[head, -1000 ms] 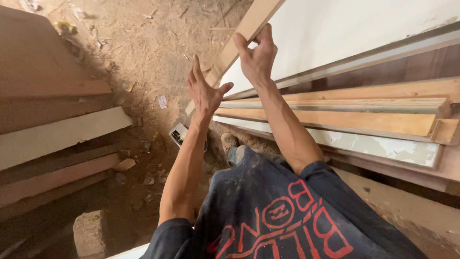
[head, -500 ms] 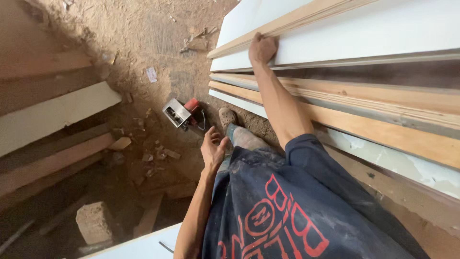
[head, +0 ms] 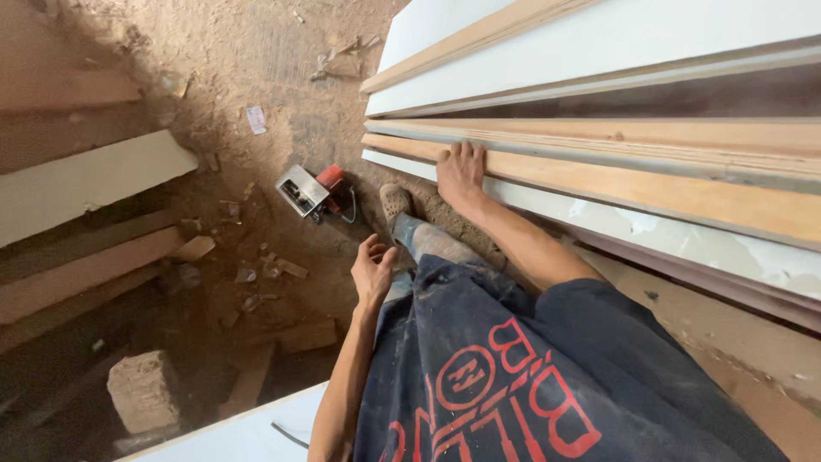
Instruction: The person measures and marks a wooden plank with a tape measure and pencil, then uses a circular saw to cut the plank. The person repeats the measuring, marking, and cutting process on additional planks.
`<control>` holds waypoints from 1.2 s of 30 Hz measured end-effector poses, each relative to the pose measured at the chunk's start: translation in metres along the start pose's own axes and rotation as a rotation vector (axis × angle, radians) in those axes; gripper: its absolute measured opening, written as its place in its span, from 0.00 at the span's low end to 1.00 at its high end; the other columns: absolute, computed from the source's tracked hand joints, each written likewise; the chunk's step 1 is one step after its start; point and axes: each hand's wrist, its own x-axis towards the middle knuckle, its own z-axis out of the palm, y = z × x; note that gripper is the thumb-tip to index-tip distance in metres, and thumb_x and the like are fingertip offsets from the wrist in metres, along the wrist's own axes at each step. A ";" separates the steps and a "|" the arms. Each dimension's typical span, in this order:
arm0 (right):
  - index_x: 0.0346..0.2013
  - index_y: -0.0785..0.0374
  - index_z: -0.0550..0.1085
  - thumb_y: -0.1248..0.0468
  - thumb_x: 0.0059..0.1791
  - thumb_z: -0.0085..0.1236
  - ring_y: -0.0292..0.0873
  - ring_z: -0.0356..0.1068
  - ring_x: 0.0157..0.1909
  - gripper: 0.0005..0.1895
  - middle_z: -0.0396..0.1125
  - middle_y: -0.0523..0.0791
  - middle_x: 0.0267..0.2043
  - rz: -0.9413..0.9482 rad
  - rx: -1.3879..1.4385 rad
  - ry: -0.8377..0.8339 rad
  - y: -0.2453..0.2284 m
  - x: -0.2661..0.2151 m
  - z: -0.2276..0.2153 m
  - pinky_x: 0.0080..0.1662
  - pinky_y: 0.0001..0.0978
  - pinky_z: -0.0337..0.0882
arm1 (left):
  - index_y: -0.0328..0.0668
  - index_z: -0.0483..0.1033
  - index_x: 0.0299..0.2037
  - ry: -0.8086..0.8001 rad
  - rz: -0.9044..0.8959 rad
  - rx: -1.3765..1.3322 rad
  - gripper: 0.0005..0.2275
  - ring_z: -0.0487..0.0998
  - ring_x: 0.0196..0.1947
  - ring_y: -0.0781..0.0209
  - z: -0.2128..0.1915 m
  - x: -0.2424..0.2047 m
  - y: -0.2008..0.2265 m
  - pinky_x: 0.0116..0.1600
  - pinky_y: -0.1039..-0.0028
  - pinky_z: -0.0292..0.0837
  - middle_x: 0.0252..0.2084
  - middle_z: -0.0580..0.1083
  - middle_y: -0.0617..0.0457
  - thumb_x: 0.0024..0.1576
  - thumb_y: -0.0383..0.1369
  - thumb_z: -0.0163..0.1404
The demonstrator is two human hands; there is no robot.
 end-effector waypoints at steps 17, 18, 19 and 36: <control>0.57 0.64 0.73 0.59 0.46 0.55 0.53 0.60 0.62 0.25 0.62 0.53 0.61 -0.086 -0.525 0.159 -0.012 -0.037 0.040 0.61 0.65 0.56 | 0.37 0.75 0.59 0.043 0.065 -0.002 0.24 0.82 0.50 0.55 -0.021 -0.054 -0.082 0.55 0.68 0.75 0.49 0.80 0.44 0.52 0.36 0.60; 0.59 0.62 0.71 0.59 0.43 0.55 0.54 0.60 0.64 0.29 0.61 0.52 0.63 0.002 -0.582 0.226 -0.005 -0.035 0.029 0.62 0.63 0.55 | 0.37 0.75 0.58 0.047 0.078 -0.005 0.24 0.82 0.50 0.56 -0.021 -0.056 -0.088 0.55 0.69 0.75 0.49 0.81 0.44 0.52 0.37 0.60; 0.60 0.60 0.69 0.59 0.40 0.55 0.55 0.60 0.66 0.33 0.60 0.52 0.65 0.091 -0.636 0.292 0.003 -0.032 0.019 0.62 0.61 0.54 | 0.37 0.75 0.58 0.045 0.075 0.024 0.24 0.82 0.50 0.56 -0.022 -0.057 -0.092 0.56 0.69 0.74 0.49 0.81 0.44 0.52 0.37 0.60; 0.55 0.64 0.76 0.62 0.50 0.52 0.60 0.61 0.60 0.20 0.65 0.54 0.58 0.083 -0.427 0.011 0.048 -0.048 -0.004 0.58 0.73 0.56 | 0.39 0.76 0.57 0.125 0.134 -0.039 0.23 0.82 0.50 0.57 -0.033 -0.080 -0.088 0.57 0.69 0.74 0.48 0.82 0.46 0.52 0.39 0.59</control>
